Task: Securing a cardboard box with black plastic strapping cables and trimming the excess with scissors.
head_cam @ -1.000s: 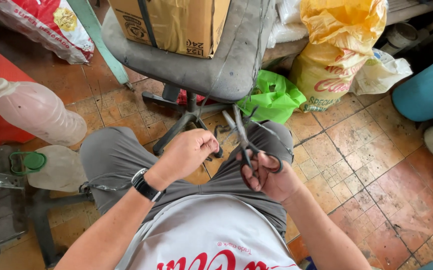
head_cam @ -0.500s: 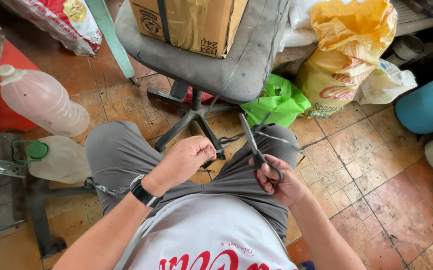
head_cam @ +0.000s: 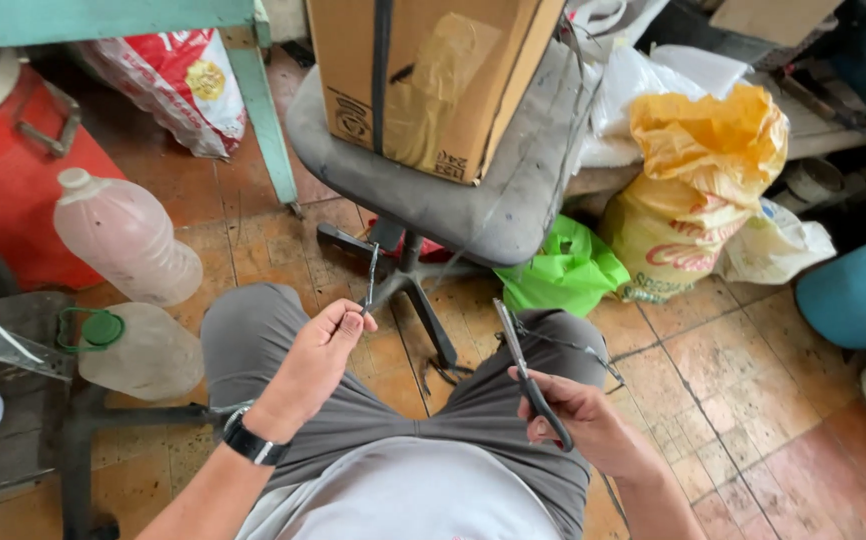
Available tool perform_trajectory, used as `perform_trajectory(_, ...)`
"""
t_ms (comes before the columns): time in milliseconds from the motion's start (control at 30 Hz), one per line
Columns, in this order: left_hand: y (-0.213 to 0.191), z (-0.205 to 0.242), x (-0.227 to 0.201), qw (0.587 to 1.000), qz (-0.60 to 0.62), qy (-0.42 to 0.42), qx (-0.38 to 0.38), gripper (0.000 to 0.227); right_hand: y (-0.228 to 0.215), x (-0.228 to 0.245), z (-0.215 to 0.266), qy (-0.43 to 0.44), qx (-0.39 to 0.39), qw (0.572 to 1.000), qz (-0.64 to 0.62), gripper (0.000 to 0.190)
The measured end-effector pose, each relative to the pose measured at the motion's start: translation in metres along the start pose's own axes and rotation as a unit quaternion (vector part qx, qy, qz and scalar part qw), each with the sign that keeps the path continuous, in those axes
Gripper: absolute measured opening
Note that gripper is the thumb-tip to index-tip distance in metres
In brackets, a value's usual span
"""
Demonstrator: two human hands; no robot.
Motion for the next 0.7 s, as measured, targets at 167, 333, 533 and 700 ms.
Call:
perform_trajectory(167,0.009,0.009,-0.006,0.988,0.065,0.141,0.001,0.025,0.017,0.012,-0.032,-0.054,0.008,0.998,-0.011,0.063)
perform_trajectory(333,0.028,0.022,-0.023,0.935,0.247,0.242,0.079,0.033,0.075,0.024,-0.079,-0.095,0.106,0.988,-0.055,0.044)
perform_trajectory(533,0.017,0.018,0.006,0.933,0.242,0.242,0.109,0.028,0.114,0.004,-0.118,-0.051,0.270,0.952,-0.139,0.028)
perform_trajectory(700,-0.006,0.030,-0.002,0.929,0.222,0.258,0.144,0.044,0.172,0.048,-0.122,-0.084,0.382,0.900,-0.191,0.021)
Point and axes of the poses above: each hand's wrist, its own z-axis away from the middle knuckle, its own y-axis out of the palm, x = y × z, the point moved 6 cm from there along -z, towards the middle knuckle, and after that the axes turned 4 degrees about -z, right-handed, at the moved point
